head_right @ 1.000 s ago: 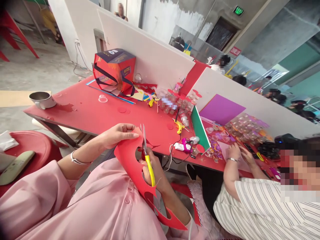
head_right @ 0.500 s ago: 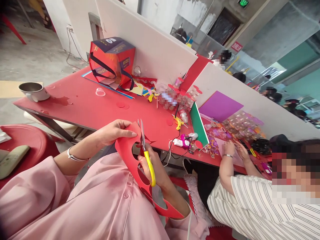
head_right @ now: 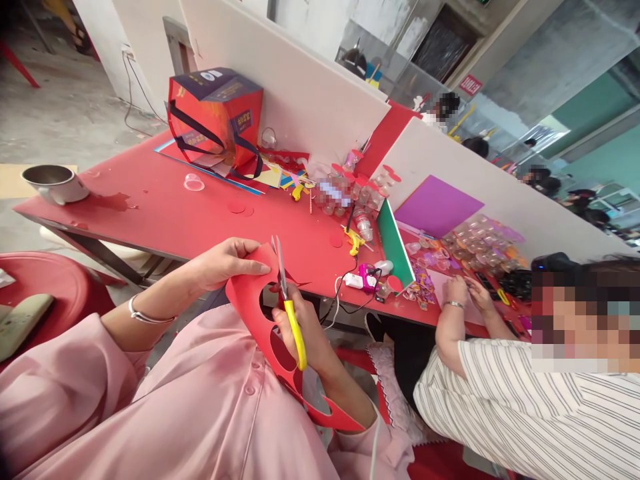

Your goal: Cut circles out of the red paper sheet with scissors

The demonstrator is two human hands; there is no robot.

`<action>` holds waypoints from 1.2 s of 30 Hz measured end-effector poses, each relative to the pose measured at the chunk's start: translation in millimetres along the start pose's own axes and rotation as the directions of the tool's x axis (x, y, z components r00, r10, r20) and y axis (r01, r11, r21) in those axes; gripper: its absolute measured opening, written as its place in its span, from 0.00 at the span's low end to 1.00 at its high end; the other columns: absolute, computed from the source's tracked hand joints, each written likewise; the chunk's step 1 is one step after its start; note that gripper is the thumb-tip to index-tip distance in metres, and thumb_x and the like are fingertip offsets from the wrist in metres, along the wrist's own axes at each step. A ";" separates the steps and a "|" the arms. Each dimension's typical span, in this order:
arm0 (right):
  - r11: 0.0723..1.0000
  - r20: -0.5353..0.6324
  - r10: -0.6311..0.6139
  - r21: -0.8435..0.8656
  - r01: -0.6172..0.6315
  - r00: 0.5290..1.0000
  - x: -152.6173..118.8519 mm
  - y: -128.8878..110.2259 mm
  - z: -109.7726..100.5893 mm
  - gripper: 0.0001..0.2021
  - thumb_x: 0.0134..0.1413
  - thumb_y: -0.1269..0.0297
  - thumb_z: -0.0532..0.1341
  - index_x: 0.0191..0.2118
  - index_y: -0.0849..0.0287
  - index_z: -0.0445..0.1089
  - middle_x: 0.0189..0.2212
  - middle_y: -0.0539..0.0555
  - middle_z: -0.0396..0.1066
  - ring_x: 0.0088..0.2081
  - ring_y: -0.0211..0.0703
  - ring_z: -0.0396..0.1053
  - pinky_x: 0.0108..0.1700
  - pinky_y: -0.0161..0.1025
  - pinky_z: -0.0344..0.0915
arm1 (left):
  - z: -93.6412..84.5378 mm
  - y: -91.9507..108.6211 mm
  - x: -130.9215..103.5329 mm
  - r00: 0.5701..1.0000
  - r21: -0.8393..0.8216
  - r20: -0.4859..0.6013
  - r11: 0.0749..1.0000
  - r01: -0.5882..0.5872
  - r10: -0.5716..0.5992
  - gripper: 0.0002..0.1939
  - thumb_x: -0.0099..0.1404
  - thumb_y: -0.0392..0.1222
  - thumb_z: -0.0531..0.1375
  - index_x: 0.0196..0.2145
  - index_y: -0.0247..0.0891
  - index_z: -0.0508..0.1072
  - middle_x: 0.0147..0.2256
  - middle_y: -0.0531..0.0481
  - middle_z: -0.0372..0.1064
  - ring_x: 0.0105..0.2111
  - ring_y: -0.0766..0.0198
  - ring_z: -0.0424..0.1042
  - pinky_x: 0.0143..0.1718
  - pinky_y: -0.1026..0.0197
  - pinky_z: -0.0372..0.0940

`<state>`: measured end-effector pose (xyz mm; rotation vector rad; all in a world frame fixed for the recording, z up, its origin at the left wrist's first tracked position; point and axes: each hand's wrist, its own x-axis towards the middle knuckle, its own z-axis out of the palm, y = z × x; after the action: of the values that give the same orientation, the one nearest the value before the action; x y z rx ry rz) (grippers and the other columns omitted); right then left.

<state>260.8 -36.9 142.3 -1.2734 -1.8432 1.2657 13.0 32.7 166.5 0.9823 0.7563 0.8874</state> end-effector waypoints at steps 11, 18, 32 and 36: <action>1.000 -0.006 0.000 0.016 0.000 1.000 -3.7 -5.3 -3.9 0.16 0.71 0.64 0.59 0.61 0.55 0.72 0.33 0.47 0.68 0.27 0.39 0.64 0.26 0.35 0.66 | 3.0 0.1 0.5 1.000 0.059 -0.004 0.998 0.009 -0.008 0.18 0.56 0.50 0.82 0.38 0.35 0.88 0.39 0.39 0.88 0.35 0.49 0.87 0.40 0.53 0.82; 0.997 -0.034 0.038 0.064 -0.036 0.999 -4.1 -3.4 -0.4 0.15 0.68 0.66 0.60 0.57 0.55 0.74 0.33 0.47 0.69 0.28 0.41 0.64 0.29 0.37 0.67 | 5.9 -0.4 -0.4 1.000 0.040 0.015 0.999 -0.003 0.002 0.21 0.58 0.55 0.82 0.39 0.36 0.89 0.40 0.39 0.89 0.36 0.50 0.87 0.40 0.54 0.82; 1.000 -0.014 0.017 0.024 -0.017 1.000 -3.2 -1.9 -1.3 0.15 0.69 0.67 0.59 0.57 0.53 0.73 0.32 0.47 0.68 0.27 0.41 0.62 0.29 0.39 0.65 | 6.9 -0.1 -1.5 1.000 0.029 -0.016 1.000 0.010 -0.010 0.20 0.56 0.53 0.83 0.38 0.36 0.88 0.38 0.40 0.88 0.34 0.51 0.87 0.38 0.55 0.82; 1.000 -0.020 -0.025 0.000 0.025 0.999 -3.6 -5.5 -2.7 0.15 0.69 0.67 0.59 0.57 0.55 0.74 0.30 0.46 0.69 0.28 0.43 0.64 0.35 0.41 0.66 | 6.2 -0.7 0.3 1.000 0.051 -0.005 0.999 0.008 -0.007 0.19 0.57 0.53 0.82 0.38 0.36 0.88 0.38 0.40 0.88 0.34 0.51 0.86 0.38 0.55 0.81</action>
<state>262.4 -39.8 148.6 -1.2541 -1.8399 1.2359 18.7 30.5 168.1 1.0224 0.7894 0.8676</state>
